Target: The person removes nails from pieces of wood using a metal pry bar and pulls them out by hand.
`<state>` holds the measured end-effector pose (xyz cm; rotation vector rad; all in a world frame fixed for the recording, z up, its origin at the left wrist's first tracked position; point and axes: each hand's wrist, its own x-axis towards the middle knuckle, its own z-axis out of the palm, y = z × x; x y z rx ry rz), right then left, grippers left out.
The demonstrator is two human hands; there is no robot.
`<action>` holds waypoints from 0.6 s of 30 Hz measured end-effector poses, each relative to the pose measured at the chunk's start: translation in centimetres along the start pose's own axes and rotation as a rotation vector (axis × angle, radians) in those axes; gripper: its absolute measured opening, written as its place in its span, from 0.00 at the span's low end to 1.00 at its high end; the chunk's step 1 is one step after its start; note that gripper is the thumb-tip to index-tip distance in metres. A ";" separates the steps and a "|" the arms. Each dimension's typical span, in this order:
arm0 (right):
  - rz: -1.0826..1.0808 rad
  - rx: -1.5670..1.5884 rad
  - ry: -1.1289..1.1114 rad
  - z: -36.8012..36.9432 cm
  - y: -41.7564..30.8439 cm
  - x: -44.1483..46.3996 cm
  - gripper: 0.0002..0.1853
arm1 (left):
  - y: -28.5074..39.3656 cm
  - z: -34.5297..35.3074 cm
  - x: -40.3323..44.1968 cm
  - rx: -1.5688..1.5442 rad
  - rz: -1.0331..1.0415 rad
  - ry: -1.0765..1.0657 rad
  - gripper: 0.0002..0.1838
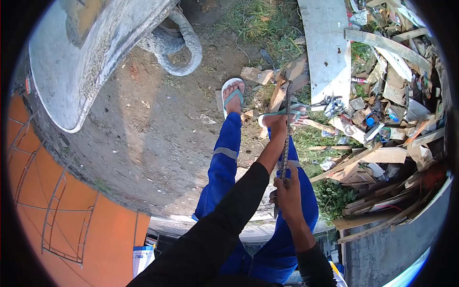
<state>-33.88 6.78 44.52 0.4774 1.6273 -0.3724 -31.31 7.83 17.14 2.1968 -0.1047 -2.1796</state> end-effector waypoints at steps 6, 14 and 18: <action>-0.297 -0.375 0.385 7.8 9.6 3.4 0.33 | 0.7 -5.4 -1.4 0.239 0.129 -0.196 0.18; 0.173 0.957 0.032 10.1 3.8 0.6 0.27 | 6.0 -6.6 -2.7 0.885 0.051 -0.232 0.29; 0.227 0.876 0.008 6.1 1.5 -1.3 0.25 | 3.9 -6.0 -1.6 0.730 -0.057 -0.240 0.32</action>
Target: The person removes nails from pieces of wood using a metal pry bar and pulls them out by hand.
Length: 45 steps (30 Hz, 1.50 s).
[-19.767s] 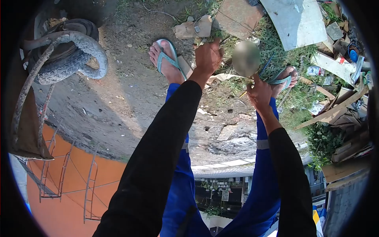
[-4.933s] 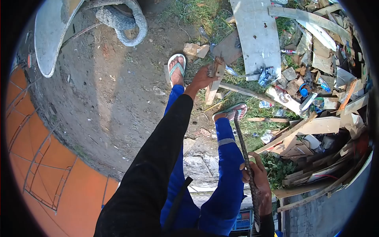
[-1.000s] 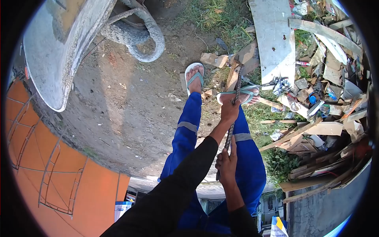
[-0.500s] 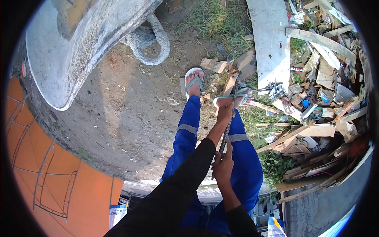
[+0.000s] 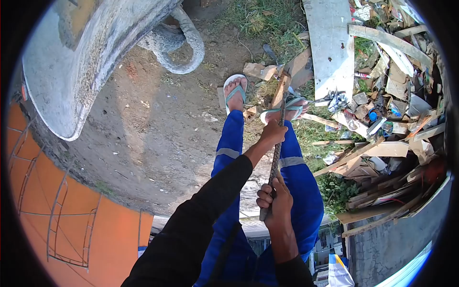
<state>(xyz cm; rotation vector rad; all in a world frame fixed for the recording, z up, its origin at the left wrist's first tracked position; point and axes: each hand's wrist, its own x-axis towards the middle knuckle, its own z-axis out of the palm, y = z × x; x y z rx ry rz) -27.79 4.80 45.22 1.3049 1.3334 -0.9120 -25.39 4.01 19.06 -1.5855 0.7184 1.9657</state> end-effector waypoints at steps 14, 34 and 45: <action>0.361 0.525 -0.246 6.1 -20.1 -1.1 0.07 | 9.1 2.3 2.6 -0.389 -0.093 -0.025 0.13; 0.012 -0.712 -0.167 4.5 -14.3 -3.0 0.09 | 8.2 4.2 0.2 -0.143 -0.113 0.309 0.18; -0.687 -1.442 -0.027 -4.7 -3.8 0.5 0.21 | 1.2 4.3 -4.0 -0.231 0.150 0.291 0.10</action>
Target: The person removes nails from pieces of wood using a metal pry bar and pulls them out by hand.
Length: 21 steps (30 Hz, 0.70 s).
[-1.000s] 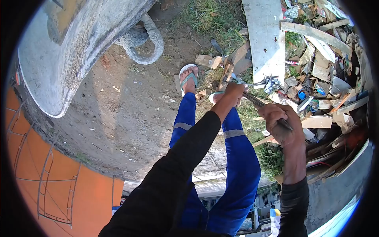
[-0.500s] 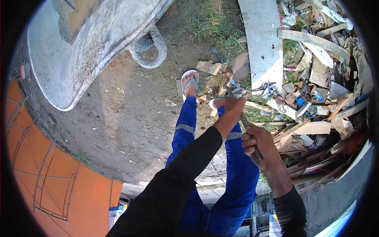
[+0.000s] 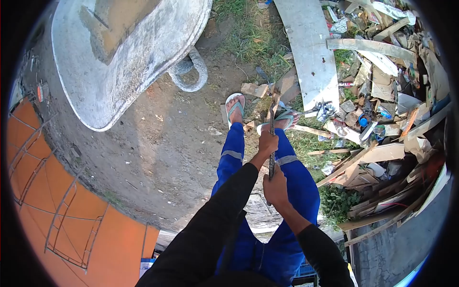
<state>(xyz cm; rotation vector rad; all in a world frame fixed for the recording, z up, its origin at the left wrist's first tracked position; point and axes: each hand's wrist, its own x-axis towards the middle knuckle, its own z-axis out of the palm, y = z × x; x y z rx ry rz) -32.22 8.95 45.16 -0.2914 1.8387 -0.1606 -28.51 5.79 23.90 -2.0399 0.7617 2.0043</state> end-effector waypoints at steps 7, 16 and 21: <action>0.129 0.074 0.043 6.3 0.4 -0.9 0.19 | -3.2 -3.6 1.5 0.290 0.148 -0.080 0.15; 0.251 -0.036 0.068 9.0 1.9 -1.8 0.15 | -5.5 -3.6 0.2 0.598 0.371 0.026 0.13; 0.340 -0.114 0.061 11.3 10.1 -1.3 0.13 | -8.0 -1.5 -1.1 0.422 0.332 0.074 0.12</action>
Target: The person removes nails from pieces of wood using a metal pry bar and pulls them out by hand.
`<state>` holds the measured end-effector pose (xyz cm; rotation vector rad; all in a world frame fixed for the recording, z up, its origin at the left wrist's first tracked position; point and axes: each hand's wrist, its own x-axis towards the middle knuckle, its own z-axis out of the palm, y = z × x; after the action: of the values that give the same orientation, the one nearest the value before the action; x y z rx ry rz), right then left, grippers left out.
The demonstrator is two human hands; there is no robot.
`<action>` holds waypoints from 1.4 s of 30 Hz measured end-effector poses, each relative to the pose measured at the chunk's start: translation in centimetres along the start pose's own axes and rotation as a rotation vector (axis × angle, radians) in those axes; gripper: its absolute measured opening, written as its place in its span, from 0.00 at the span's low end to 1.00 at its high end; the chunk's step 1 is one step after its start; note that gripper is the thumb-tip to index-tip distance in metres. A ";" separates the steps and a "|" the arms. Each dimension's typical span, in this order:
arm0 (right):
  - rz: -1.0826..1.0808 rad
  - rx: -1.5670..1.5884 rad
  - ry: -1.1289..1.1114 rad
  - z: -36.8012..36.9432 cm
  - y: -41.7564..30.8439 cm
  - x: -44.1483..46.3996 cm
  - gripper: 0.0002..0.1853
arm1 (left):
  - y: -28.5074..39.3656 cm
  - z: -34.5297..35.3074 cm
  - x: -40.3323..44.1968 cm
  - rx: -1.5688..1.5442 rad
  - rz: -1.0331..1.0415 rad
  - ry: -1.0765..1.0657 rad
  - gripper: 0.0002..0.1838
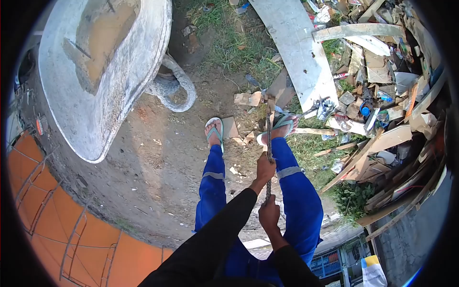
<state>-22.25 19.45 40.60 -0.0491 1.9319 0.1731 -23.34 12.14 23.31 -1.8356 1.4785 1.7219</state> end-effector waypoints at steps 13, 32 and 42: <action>0.028 0.268 0.166 7.7 -3.4 -1.3 0.08 | 5.7 -6.4 15.2 0.414 -0.058 0.044 0.27; 0.015 0.329 0.179 11.6 -2.8 0.2 0.10 | 5.0 -2.7 23.2 0.302 -0.344 0.050 0.24; -0.064 0.269 0.275 17.6 6.7 7.5 0.07 | 1.4 -1.3 24.2 0.308 -0.213 0.092 0.32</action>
<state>-9.45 29.00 28.12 0.0468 2.2082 -0.1452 -28.28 -1.50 3.84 -1.8475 1.4276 1.2516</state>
